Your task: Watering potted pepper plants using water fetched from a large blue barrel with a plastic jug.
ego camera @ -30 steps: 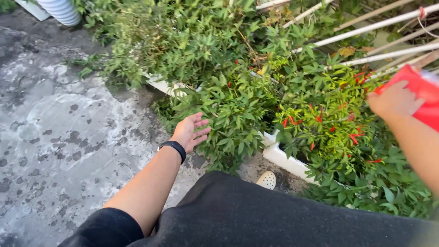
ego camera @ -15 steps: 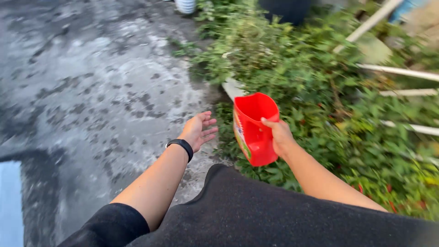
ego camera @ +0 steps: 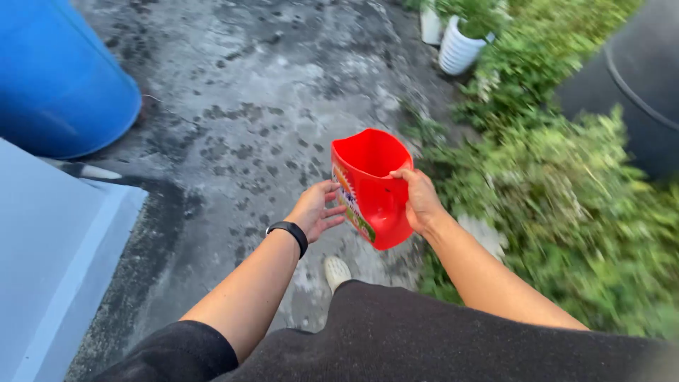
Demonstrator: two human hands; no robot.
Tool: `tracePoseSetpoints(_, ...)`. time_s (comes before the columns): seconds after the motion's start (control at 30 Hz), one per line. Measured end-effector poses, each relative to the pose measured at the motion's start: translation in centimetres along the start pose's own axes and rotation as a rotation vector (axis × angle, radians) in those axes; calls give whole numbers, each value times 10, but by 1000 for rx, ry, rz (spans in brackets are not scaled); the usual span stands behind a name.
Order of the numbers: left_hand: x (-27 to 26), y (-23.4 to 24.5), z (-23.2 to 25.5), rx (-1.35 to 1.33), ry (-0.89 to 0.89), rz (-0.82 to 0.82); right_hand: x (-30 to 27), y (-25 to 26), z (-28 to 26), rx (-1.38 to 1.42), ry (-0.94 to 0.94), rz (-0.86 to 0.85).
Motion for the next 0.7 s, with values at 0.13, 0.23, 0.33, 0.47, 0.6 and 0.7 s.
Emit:
tracePoseSetpoints(0.13,60,42,100,-82,3,132,113,-117,-27,-93,-82,-177)
tracePoseSetpoints(0.23,86,79,191,-262,-145,116,177,-211,-30,-259,-138,-331)
tracePoseSetpoints(0.33,94,124,277,-326,-275,195,231,-309,-43,-441,-24,-515)
tracePoseSetpoints(0.47,136,225,396,-336,-495,367,286,-448,-62,-673,114,-690)
tracePoseSetpoints(0.6,167,320,514,-342,-629,474,365,-575,-63,-858,228,-768)
tracePoseSetpoints(0.7,192,379,613,-381,-717,466,426,-675,-84,-886,350,-799)
Point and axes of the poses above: each hand's wrist, its own x-axis towards the middle knuckle, its own y-axis out of the back of the hand, z = x × y, the point moved 9 cm from there along x, towards the middle knuckle, and after that the axes turned 3 degrees about -y, right-handed, at the moved point
